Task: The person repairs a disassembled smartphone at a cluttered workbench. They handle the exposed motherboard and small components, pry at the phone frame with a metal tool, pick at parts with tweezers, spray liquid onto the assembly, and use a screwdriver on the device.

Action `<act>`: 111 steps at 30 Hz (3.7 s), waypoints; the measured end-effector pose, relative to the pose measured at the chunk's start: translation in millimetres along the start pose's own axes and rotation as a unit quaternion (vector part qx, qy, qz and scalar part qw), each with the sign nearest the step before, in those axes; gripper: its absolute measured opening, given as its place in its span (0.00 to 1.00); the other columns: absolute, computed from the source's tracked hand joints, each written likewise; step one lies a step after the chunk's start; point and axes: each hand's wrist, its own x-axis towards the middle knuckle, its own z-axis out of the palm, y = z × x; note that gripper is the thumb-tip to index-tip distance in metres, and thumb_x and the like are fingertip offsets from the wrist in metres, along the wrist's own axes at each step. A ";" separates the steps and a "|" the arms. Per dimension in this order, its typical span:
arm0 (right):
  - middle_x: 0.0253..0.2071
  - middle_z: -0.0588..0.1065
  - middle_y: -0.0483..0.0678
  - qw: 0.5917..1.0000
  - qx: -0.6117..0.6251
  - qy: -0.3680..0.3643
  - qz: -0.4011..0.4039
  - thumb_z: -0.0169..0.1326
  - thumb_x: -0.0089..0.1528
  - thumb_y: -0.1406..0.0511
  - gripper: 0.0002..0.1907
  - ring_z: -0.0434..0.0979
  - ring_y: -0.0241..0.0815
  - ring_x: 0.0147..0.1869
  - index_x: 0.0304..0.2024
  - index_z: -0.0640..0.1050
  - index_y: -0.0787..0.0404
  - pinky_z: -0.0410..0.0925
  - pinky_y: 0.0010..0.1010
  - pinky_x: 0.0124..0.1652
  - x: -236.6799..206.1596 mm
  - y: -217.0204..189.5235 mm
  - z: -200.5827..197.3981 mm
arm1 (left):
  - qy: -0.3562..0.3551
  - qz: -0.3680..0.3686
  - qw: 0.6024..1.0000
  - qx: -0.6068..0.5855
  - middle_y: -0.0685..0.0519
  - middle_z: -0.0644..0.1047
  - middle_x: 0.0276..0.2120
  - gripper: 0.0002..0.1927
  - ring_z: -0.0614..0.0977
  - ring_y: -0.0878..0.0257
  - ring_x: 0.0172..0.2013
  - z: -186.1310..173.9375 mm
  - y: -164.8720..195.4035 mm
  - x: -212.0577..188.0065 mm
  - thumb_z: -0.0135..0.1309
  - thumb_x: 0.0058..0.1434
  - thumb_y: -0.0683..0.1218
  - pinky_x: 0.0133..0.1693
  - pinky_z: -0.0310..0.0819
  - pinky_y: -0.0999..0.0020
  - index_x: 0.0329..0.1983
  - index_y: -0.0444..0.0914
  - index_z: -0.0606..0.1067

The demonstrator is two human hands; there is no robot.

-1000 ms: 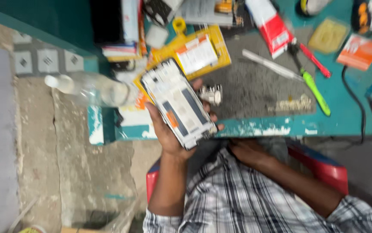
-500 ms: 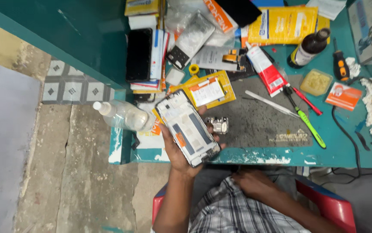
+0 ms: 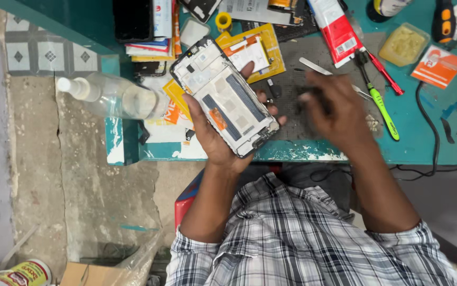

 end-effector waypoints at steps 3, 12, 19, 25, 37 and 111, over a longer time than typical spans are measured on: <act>0.54 0.76 0.54 0.990 -0.139 -0.004 0.035 0.60 0.69 0.72 0.13 0.74 0.57 0.58 0.57 0.79 0.65 0.68 0.46 0.60 -3.5 11.0 -16.3 | -0.005 -0.005 1.000 -0.023 0.39 0.76 0.46 0.59 0.83 0.46 0.45 5.2 1.5 0.1 0.35 0.65 0.82 0.53 0.78 0.42 0.75 0.26 0.58; 0.50 0.78 0.53 0.969 -0.228 -0.073 0.062 0.57 0.64 0.76 0.18 0.77 0.55 0.52 0.56 0.81 0.63 0.71 0.42 0.53 -8.1 23.3 -22.0 | -0.034 0.032 0.999 -0.014 0.38 0.76 0.48 0.56 0.83 0.44 0.48 7.9 -2.9 -4.9 0.32 0.69 0.81 0.54 0.79 0.43 0.72 0.25 0.61; 0.43 0.71 0.50 0.932 0.208 0.215 0.203 0.57 0.73 0.73 0.20 0.71 0.40 0.43 0.67 0.73 0.66 0.70 0.32 0.45 -16.4 15.9 -37.5 | -0.067 0.058 0.993 0.079 0.37 0.73 0.58 0.41 0.76 0.39 0.62 18.0 -7.3 -4.8 0.53 0.71 0.62 0.63 0.73 0.44 0.76 0.36 0.54; 0.47 0.77 0.56 0.686 0.608 0.316 0.244 0.45 0.75 0.67 0.15 0.82 0.49 0.46 0.63 0.63 0.64 0.78 0.41 0.46 -29.2 -16.4 -58.7 | -0.070 0.037 0.980 0.185 0.41 0.69 0.65 0.45 0.70 0.41 0.69 37.7 -15.5 -8.3 0.57 0.63 0.29 0.70 0.67 0.46 0.77 0.47 0.52; 0.41 0.78 0.63 0.852 0.473 0.194 0.116 0.55 0.75 0.65 0.22 0.85 0.53 0.39 0.63 0.57 0.58 0.81 0.46 0.45 -48.9 -33.5 -51.7 | -0.117 0.025 0.954 0.273 0.42 0.69 0.61 0.43 0.71 0.45 0.67 56.3 -19.2 -22.4 0.59 0.65 0.28 0.69 0.66 0.49 0.73 0.44 0.50; 0.44 0.80 0.57 0.704 0.669 0.050 0.231 0.51 0.75 0.74 0.11 0.83 0.47 0.51 0.59 0.67 0.65 0.76 0.34 0.51 -45.6 4.0 -34.9 | -0.034 -0.033 0.971 0.236 0.40 0.70 0.66 0.50 0.73 0.44 0.67 35.1 -28.0 -19.8 0.55 0.57 0.24 0.71 0.69 0.45 0.78 0.42 0.49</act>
